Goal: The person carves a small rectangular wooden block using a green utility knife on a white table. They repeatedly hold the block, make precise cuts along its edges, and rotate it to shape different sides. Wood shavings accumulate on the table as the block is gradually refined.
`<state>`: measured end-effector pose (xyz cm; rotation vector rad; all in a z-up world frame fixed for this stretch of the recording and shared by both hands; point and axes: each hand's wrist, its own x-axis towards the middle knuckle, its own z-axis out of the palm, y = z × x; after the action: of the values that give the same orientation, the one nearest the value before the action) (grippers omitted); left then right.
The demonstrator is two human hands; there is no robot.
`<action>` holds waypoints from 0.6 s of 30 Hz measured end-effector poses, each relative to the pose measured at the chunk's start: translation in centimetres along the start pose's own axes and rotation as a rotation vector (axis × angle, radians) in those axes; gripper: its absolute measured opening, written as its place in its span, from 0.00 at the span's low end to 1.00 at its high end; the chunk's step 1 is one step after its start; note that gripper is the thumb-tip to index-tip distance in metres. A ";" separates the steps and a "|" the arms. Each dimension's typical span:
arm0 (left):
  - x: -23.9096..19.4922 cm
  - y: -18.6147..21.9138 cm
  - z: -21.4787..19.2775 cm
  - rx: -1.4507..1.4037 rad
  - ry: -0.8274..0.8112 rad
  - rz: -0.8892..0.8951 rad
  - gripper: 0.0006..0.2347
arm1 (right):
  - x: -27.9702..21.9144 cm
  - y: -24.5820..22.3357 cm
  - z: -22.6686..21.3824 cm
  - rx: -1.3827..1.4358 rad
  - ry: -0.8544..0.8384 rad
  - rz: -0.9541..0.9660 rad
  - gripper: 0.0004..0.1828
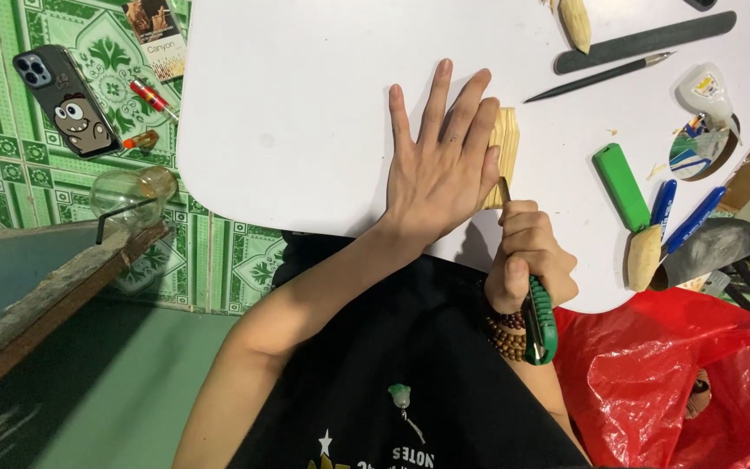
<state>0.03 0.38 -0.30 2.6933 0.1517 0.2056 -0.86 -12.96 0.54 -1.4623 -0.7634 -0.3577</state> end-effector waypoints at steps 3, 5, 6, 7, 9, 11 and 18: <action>0.0 0.0 -0.1 0.016 0.022 0.001 0.17 | -1.0 -0.6 -0.3 0.007 0.004 0.002 0.19; 0.1 0.0 -0.1 0.010 -0.001 0.002 0.17 | -1.1 -0.7 -0.4 -0.004 0.015 -0.001 0.20; 0.1 0.0 -0.1 0.004 -0.023 0.000 0.18 | -1.2 -0.8 -0.4 -0.013 0.025 -0.003 0.20; 0.0 0.0 -0.1 0.005 -0.026 0.004 0.18 | -1.4 -0.9 -0.3 -0.015 0.029 -0.003 0.20; 0.1 0.0 -0.2 0.033 -0.030 0.008 0.19 | -1.4 -0.9 -0.2 -0.018 0.031 -0.005 0.20; 0.0 0.0 -0.1 0.038 -0.015 0.011 0.18 | -1.7 -0.7 -0.1 -0.016 0.047 -0.025 0.20; 0.1 0.2 0.1 -0.086 0.035 0.006 0.20 | -2.3 0.3 0.5 0.109 0.126 -0.147 0.17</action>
<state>0.14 0.16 -0.25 2.6061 0.1424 0.2547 -2.53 -12.94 -1.22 -1.2727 -0.7790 -0.5081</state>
